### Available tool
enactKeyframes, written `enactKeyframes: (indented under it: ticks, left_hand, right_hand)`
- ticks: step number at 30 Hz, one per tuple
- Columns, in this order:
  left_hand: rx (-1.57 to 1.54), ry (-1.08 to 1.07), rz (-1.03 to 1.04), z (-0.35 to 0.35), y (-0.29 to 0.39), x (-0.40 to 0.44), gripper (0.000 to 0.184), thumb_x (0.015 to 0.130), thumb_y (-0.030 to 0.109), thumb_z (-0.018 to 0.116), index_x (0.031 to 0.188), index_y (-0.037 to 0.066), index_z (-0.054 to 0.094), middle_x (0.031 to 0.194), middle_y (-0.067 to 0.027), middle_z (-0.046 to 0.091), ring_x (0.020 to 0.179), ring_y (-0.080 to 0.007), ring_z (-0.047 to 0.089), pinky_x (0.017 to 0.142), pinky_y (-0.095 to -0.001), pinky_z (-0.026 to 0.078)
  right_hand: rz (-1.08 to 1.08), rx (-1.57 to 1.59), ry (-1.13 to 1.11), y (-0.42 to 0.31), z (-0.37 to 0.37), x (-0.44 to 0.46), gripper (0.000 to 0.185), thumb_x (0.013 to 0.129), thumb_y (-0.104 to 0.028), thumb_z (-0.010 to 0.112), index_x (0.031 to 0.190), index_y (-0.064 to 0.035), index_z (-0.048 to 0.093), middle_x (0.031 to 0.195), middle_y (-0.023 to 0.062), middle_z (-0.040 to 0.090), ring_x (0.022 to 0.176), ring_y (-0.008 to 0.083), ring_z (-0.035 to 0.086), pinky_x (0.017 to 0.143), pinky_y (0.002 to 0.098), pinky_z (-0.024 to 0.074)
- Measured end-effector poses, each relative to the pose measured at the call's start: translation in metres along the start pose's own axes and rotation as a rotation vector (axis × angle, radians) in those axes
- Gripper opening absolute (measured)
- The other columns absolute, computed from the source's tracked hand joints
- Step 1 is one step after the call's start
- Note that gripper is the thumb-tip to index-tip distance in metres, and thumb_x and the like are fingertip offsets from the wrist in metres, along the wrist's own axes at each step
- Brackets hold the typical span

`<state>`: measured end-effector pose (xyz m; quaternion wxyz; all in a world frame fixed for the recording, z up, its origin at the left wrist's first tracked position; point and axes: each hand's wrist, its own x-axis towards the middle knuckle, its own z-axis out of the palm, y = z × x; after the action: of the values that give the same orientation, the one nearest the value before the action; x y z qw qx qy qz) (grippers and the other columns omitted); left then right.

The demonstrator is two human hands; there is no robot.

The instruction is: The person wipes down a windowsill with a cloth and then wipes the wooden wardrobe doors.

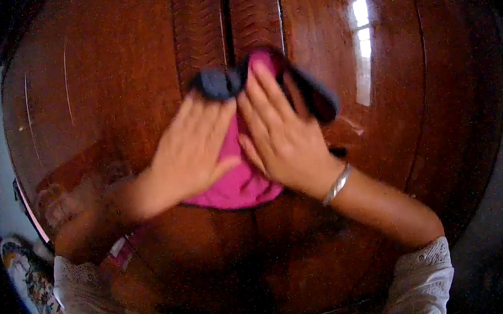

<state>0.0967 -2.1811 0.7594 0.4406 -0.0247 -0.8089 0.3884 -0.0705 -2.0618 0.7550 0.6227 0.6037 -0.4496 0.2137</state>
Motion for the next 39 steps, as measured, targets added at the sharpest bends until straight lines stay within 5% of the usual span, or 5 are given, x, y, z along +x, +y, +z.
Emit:
enactKeyframes:
  ticks: [6,15,19,27,39]
  left_hand:
    - [0.039,-0.175,0.248,0.026,0.063,-0.001,0.076,0.082,0.050,0.060,0.137,-0.001,0.045,0.135,-0.0195,0.048,0.132,-0.0360,0.039,0.115,-0.0562,0.017]
    - [0.305,0.251,-0.061,-0.032,-0.060,0.063,0.060,0.092,0.031,0.052,0.142,0.002,0.037,0.141,-0.0184,0.044,0.135,-0.0325,0.037,0.117,-0.0486,0.017]
    - [0.281,0.163,-0.121,-0.029,-0.036,0.039,0.059,0.091,0.023,0.050,0.140,-0.007,0.035,0.143,-0.0232,0.040,0.137,-0.0350,0.033,0.117,-0.0478,0.018]
    - [0.333,0.123,-0.242,-0.030,-0.090,-0.031,0.068,0.096,0.043,0.044,0.149,0.005,0.026,0.140,-0.0258,0.042,0.134,-0.0373,0.037,0.117,-0.0486,0.017]
    - [0.331,-0.011,-0.500,-0.050,-0.096,-0.063,0.068,0.101,0.040,0.033,0.148,-0.005,0.015,0.152,-0.0278,0.022,0.142,-0.0413,0.019,0.118,-0.0476,0.009]
  right_hand:
    - [-0.016,0.161,-0.236,0.025,-0.022,-0.099,0.058,0.084,-0.027,0.062,0.130,0.0074,0.050,0.144,0.0243,0.040,0.141,0.0366,0.030,0.115,0.0506,0.0205]
    - [0.035,-0.075,0.216,0.046,-0.006,0.079,0.054,0.090,-0.027,0.053,0.137,-0.0008,0.045,0.143,0.0193,0.043,0.138,0.0324,0.034,0.110,0.0419,0.0339]
    - [0.066,-0.050,0.230,0.020,0.008,0.078,0.055,0.088,-0.027,0.054,0.135,0.0009,0.047,0.142,0.0200,0.044,0.138,0.0343,0.033,0.114,0.0509,0.0213]
    - [-0.152,-0.021,0.356,-0.006,0.046,0.116,0.047,0.090,-0.034,0.053,0.130,-0.0103,0.055,0.140,0.0092,0.048,0.136,0.0254,0.038,0.096,0.0402,0.0470]
    - [-0.124,0.020,0.429,-0.050,0.058,0.148,0.045,0.094,-0.033,0.048,0.131,-0.0078,0.055,0.141,0.0150,0.047,0.137,0.0301,0.036,0.096,0.0425,0.0458]
